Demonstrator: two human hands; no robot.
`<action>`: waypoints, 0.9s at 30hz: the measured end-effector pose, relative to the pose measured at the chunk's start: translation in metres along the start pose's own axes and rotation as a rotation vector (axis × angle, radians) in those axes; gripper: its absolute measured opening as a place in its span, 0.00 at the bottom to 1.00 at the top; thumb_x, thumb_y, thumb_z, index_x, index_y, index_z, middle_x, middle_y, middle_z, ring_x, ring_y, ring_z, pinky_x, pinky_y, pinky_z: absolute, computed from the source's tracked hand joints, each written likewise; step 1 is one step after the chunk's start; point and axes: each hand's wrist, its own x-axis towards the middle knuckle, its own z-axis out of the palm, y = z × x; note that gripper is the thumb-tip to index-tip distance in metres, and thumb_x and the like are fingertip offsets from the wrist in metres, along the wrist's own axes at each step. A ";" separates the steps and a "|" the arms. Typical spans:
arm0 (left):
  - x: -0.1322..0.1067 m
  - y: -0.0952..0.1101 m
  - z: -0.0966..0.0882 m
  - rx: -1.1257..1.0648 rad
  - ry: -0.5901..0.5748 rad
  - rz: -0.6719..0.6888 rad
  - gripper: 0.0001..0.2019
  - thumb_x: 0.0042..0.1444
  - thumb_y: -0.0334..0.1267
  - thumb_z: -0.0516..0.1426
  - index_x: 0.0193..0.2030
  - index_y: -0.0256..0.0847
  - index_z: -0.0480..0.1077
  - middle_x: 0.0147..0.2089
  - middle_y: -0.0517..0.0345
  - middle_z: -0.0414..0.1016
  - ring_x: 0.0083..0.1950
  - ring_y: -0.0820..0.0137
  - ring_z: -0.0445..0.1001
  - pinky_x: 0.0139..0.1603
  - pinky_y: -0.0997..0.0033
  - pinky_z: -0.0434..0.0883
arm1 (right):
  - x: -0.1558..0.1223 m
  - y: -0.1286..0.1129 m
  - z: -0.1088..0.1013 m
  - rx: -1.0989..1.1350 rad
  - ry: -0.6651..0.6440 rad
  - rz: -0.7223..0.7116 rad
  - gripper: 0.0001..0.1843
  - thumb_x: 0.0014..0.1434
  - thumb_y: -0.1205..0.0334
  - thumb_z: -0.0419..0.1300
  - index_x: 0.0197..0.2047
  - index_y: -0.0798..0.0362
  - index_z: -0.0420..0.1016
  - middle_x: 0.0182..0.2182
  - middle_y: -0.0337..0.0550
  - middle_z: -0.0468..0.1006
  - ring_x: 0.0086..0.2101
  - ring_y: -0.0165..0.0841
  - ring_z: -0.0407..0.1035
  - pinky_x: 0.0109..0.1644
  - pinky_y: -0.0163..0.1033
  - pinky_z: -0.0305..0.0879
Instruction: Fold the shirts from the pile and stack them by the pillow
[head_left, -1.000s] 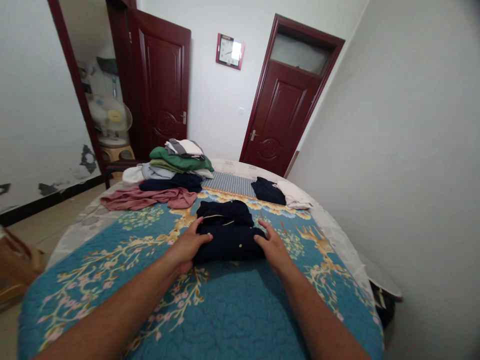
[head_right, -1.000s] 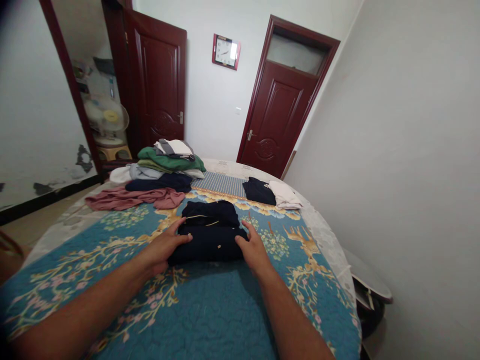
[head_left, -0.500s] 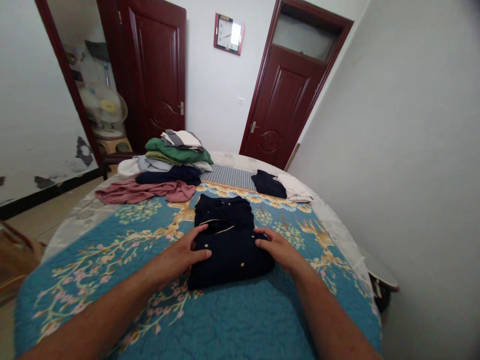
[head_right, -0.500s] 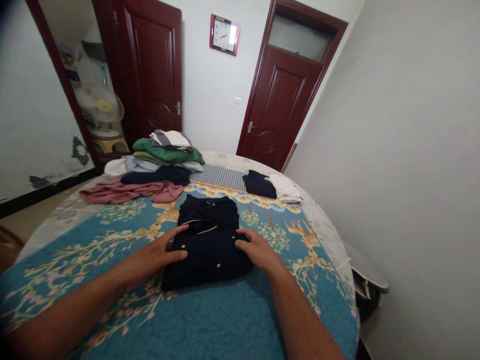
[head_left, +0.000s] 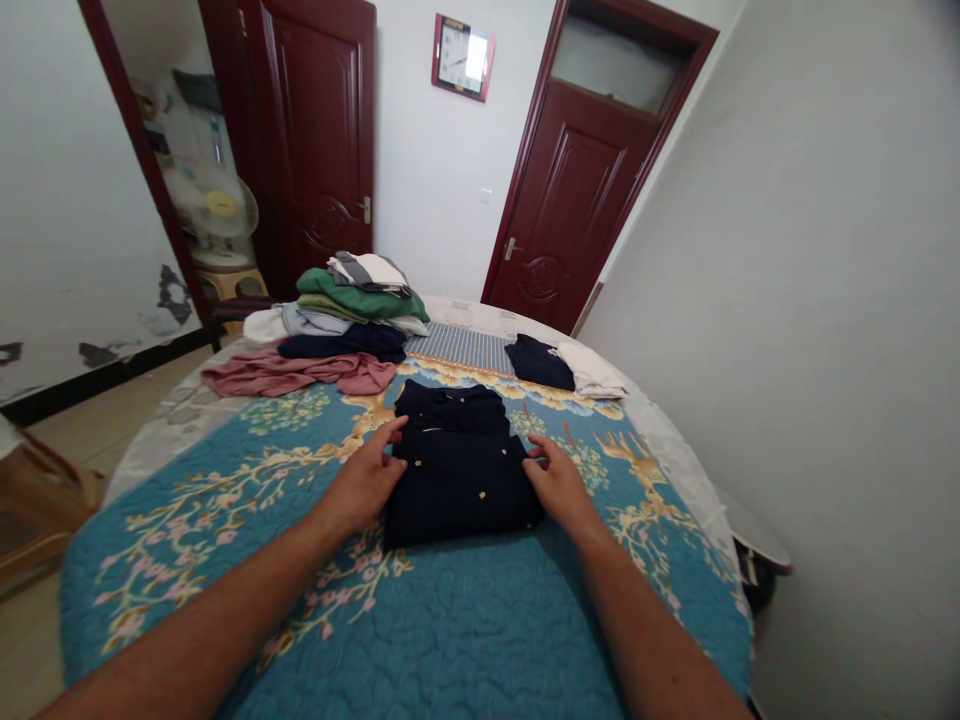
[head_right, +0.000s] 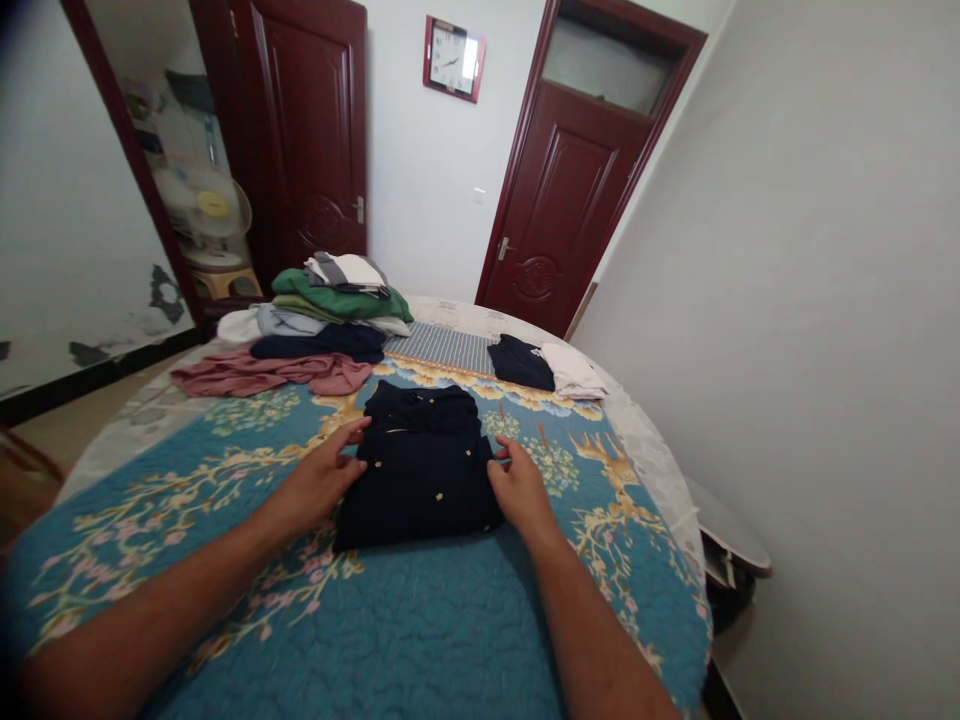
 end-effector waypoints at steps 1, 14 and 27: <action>0.002 -0.004 0.000 0.071 0.040 0.016 0.36 0.54 0.39 0.58 0.72 0.42 0.62 0.63 0.45 0.74 0.43 0.62 0.79 0.47 0.58 0.78 | -0.002 -0.002 0.000 -0.084 0.051 -0.072 0.25 0.62 0.56 0.58 0.61 0.53 0.73 0.51 0.51 0.78 0.46 0.42 0.75 0.58 0.54 0.70; -0.024 -0.017 0.030 0.852 -0.142 0.321 0.34 0.64 0.59 0.55 0.73 0.50 0.64 0.77 0.41 0.56 0.79 0.40 0.45 0.75 0.32 0.40 | -0.022 -0.041 0.054 -0.523 -0.395 -0.430 0.37 0.71 0.42 0.53 0.76 0.50 0.55 0.75 0.52 0.52 0.73 0.52 0.45 0.74 0.65 0.42; 0.045 0.015 0.009 0.879 0.123 0.181 0.31 0.66 0.63 0.46 0.58 0.41 0.73 0.56 0.36 0.78 0.58 0.48 0.75 0.60 0.53 0.67 | 0.026 -0.052 0.047 -0.433 -0.165 -0.428 0.19 0.71 0.57 0.53 0.58 0.52 0.78 0.53 0.51 0.81 0.54 0.42 0.72 0.64 0.49 0.61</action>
